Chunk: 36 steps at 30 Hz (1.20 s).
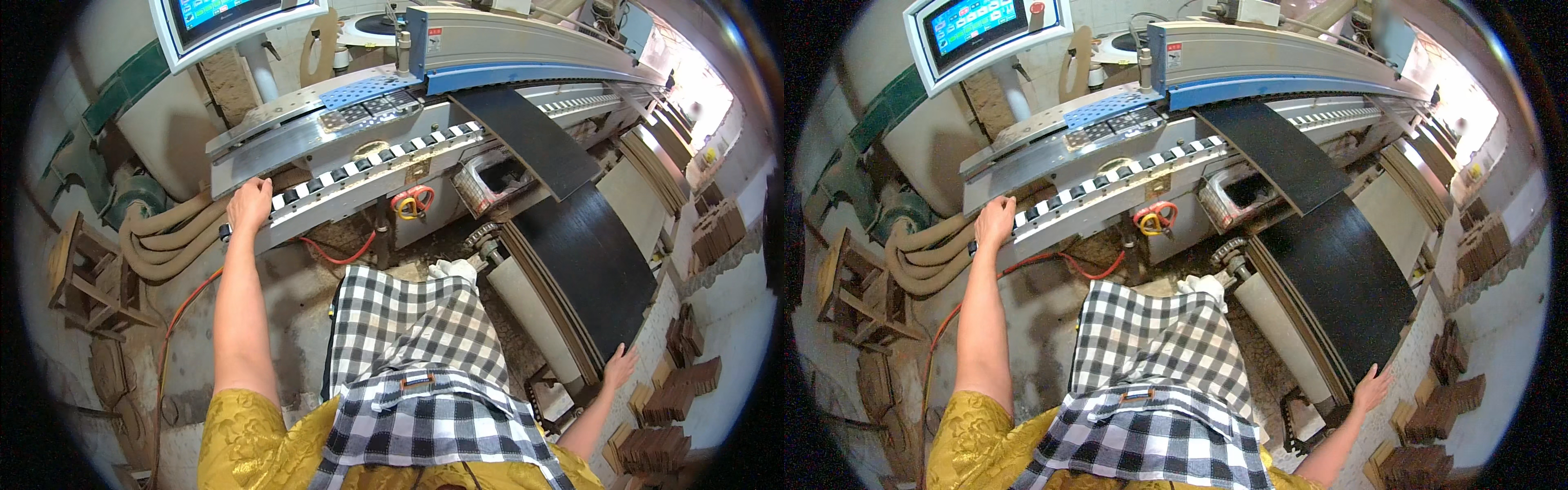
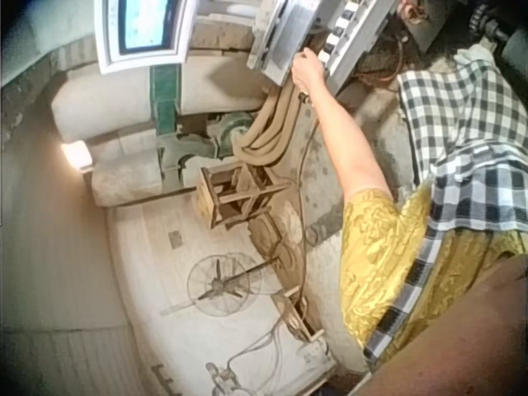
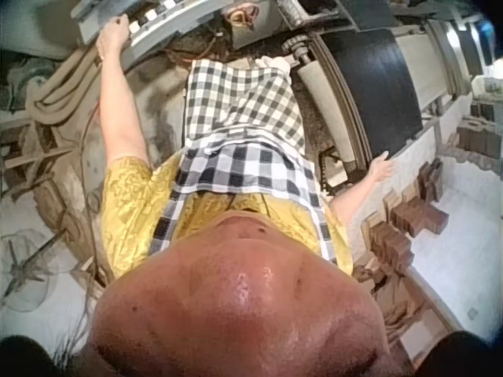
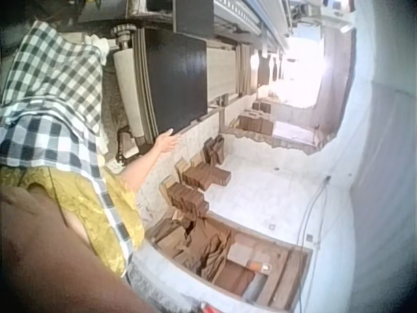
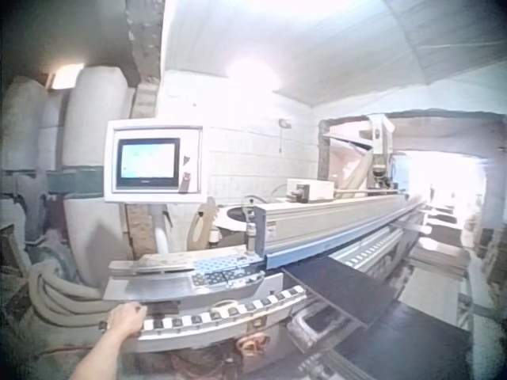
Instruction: The person operates a large industrial sanding machine, feeding dark rectangular panels through the machine one at a time. They guide each panel with both hands, then stack the finished pieces on a nearby table.
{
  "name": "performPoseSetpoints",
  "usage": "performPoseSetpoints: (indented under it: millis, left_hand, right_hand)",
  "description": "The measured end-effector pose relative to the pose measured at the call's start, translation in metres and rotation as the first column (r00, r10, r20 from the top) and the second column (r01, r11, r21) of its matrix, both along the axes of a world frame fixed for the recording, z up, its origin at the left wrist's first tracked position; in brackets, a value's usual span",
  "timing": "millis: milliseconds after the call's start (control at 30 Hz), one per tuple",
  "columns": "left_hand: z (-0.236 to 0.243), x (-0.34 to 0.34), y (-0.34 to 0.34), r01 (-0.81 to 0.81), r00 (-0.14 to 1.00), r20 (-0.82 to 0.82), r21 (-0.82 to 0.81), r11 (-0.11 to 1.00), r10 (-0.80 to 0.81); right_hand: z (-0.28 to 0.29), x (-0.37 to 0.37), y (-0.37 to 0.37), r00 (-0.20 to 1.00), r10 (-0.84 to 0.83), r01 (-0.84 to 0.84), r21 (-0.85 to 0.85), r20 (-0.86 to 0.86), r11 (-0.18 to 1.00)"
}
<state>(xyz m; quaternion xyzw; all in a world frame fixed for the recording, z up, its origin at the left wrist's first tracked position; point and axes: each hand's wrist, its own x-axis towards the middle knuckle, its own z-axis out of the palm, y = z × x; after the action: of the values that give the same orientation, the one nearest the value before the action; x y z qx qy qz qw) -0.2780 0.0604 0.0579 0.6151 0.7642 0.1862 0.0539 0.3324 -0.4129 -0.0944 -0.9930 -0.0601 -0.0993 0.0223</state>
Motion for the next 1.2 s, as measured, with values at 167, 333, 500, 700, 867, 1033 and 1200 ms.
performPoseSetpoints:
  millis: [167,333,500,700,867,1033,1200]
  left_hand:
    - [-0.005,-0.004,0.004,0.002,1.000,0.002,0.014,1.000,-0.002]
    - [-0.002,-0.007,-0.002,-0.014,1.000,-0.008,0.025,1.000,0.014]
    - [-0.003,0.002,0.003,0.019,1.000,0.005,0.012,1.000,-0.019]
    - [-0.003,-0.007,-0.002,0.014,1.000,0.014,0.026,1.000,-0.014]
    - [-0.007,-0.008,0.004,0.029,1.000,0.010,0.023,0.999,-0.029]
    - [-0.005,-0.007,0.002,0.027,0.999,0.019,0.008,1.000,-0.027]
    - [-0.004,-0.006,0.003,0.015,1.000,0.014,0.001,1.000,-0.015]
  right_hand:
    - [0.000,0.025,0.002,1.000,-0.023,0.024,0.168,-0.004,0.986]
    - [0.016,0.022,0.014,0.996,0.001,0.024,0.270,-0.091,0.963]
    - [-0.071,0.079,-0.074,0.999,0.048,-0.039,0.621,0.003,0.783]
    - [-0.015,-0.062,-0.071,0.817,0.310,0.463,0.873,-0.487,0.150]
    - [-0.036,-0.115,-0.062,0.550,0.586,0.731,0.682,-0.595,0.006]
    - [0.014,-0.160,-0.012,0.507,0.810,0.709,0.677,-0.296,-0.196]
    - [0.032,-0.166,-0.004,0.601,0.778,0.532,0.817,-0.181,-0.221]
